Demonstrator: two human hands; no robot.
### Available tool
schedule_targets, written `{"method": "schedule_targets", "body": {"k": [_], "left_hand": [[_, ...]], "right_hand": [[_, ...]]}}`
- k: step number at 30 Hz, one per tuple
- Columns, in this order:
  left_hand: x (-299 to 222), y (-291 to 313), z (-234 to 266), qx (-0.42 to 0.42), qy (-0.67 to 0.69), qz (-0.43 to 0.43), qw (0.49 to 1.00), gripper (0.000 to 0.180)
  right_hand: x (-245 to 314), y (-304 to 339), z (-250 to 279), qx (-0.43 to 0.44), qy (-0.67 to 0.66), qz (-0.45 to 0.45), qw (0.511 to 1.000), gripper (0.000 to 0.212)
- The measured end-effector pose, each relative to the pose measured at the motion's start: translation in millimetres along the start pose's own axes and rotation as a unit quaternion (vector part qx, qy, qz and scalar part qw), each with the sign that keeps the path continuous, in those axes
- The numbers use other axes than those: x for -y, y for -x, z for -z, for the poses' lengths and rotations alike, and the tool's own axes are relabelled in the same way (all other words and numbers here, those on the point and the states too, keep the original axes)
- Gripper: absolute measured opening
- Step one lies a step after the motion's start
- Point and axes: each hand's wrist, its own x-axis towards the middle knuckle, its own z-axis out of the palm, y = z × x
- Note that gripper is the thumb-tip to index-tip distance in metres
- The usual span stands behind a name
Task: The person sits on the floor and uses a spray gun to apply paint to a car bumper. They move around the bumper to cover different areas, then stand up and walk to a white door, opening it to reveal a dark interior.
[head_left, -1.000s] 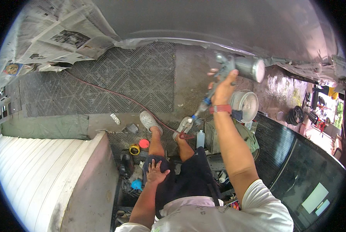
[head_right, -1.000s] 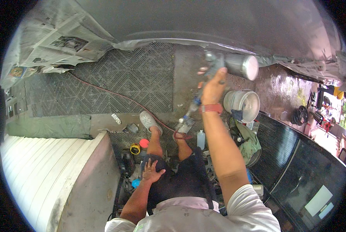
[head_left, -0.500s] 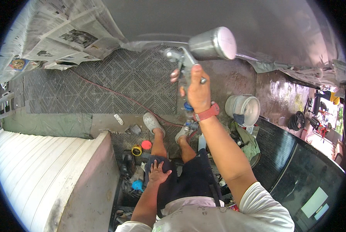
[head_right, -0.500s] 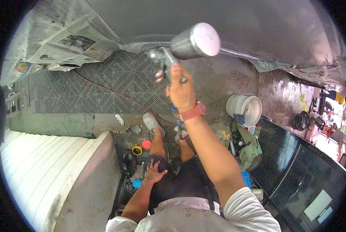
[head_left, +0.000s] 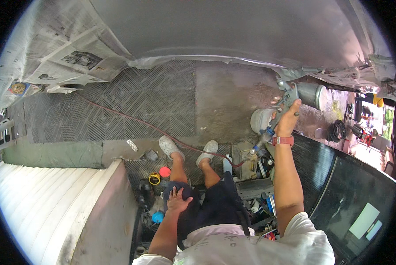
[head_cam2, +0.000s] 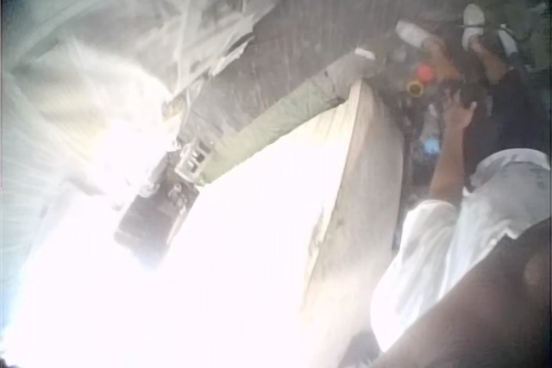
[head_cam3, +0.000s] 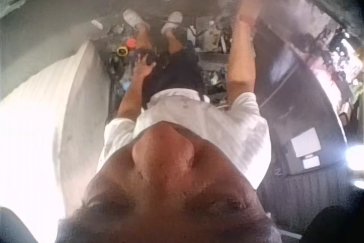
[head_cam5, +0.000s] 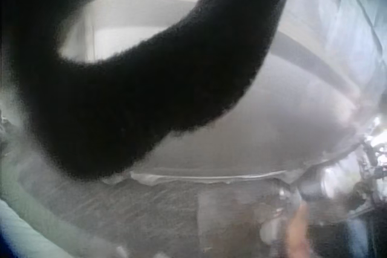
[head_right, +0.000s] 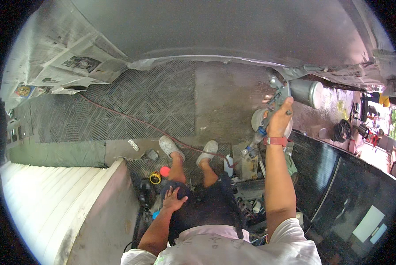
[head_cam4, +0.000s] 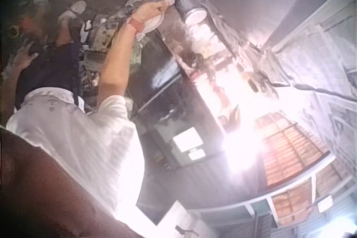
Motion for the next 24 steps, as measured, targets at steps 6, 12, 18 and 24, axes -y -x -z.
{"method": "schedule_targets", "body": {"k": [6,12,18,24], "left_hand": [[5.7,0.2,-2.7,-0.013,-0.003,-0.009,1.000,0.091],[13.9,-4.3,-10.4,-0.018,0.002,-0.019,1.000,0.089],[14.4,5.0,-3.7,-0.034,0.023,-0.024,0.999,0.086],[16.5,13.0,1.2,-0.044,0.040,-0.030,0.998,0.082]], "right_hand": [[13.0,-38.3,41.7,-0.109,-0.031,-0.001,0.994,0.067],[29.7,-32.0,38.2,-0.153,-0.065,0.010,0.986,0.066],[41.7,26.3,-19.6,-0.019,-0.042,-0.029,0.999,0.063],[54.3,106.0,-96.1,0.196,-0.021,-0.026,0.980,0.062]]}}
